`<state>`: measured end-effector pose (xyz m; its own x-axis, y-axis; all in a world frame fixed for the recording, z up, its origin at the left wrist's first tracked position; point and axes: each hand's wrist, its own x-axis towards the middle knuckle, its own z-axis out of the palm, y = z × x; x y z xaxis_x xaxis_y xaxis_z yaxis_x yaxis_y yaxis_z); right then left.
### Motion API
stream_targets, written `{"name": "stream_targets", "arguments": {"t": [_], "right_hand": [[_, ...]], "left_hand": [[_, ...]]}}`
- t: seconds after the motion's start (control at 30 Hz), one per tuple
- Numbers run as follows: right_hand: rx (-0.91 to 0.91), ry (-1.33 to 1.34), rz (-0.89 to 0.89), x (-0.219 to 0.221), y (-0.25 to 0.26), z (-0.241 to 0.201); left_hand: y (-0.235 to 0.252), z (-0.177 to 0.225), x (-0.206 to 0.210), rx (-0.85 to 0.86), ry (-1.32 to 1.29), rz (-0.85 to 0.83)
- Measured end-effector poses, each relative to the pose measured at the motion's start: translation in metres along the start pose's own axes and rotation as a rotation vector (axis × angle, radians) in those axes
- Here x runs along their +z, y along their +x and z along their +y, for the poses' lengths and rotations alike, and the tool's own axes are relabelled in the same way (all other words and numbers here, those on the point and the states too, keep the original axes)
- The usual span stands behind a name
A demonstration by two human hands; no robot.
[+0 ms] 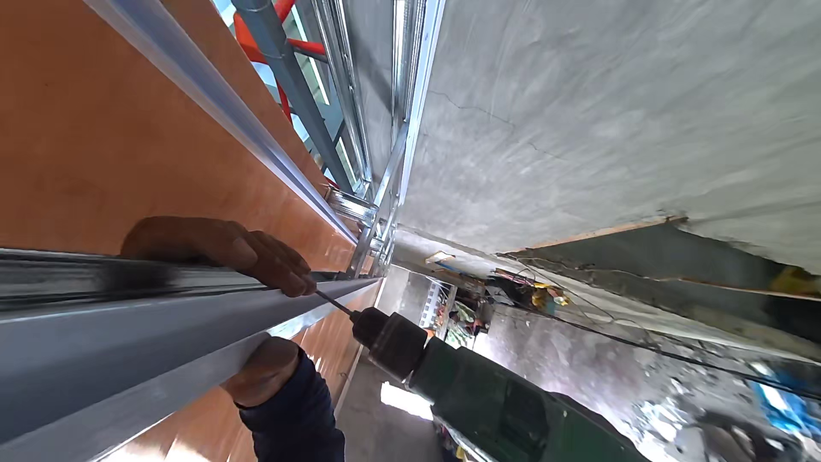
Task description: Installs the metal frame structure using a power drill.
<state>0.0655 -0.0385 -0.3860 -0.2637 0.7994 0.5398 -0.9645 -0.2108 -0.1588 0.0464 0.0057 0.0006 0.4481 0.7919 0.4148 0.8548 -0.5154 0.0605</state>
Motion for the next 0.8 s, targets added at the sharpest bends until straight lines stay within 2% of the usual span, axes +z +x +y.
{"name": "stream_targets", "arguments": {"t": [0.27,0.4,0.47,0.5,0.57,0.6,0.73,0.8], "right_hand": [[0.007,-0.054,0.009,0.001,0.012,-0.004],[-0.044,-0.125,-0.136,0.016,0.021,-0.021],[-0.056,-0.161,-0.157,0.019,0.019,-0.012],[-0.004,-0.133,-0.141,0.011,0.023,-0.002],[0.210,0.106,-0.079,-0.003,0.024,-0.004],[0.246,0.210,-0.041,-0.014,0.024,-0.006],[0.208,0.321,0.022,-0.053,0.006,0.005],[0.187,0.335,0.001,-0.061,0.005,0.012]], "left_hand": [[-0.001,-0.002,-0.004,-0.007,-0.028,-0.012],[-0.004,-0.002,0.003,-0.016,-0.061,-0.009],[-0.012,0.000,-0.003,-0.038,-0.071,-0.001],[-0.010,-0.004,-0.004,-0.027,-0.070,0.006],[-0.013,-0.002,-0.002,-0.039,-0.007,0.019],[-0.015,0.000,-0.003,-0.044,0.012,0.023],[-0.013,-0.005,0.001,-0.023,-0.079,0.039],[-0.007,0.003,0.009,-0.027,0.015,0.097]]}}
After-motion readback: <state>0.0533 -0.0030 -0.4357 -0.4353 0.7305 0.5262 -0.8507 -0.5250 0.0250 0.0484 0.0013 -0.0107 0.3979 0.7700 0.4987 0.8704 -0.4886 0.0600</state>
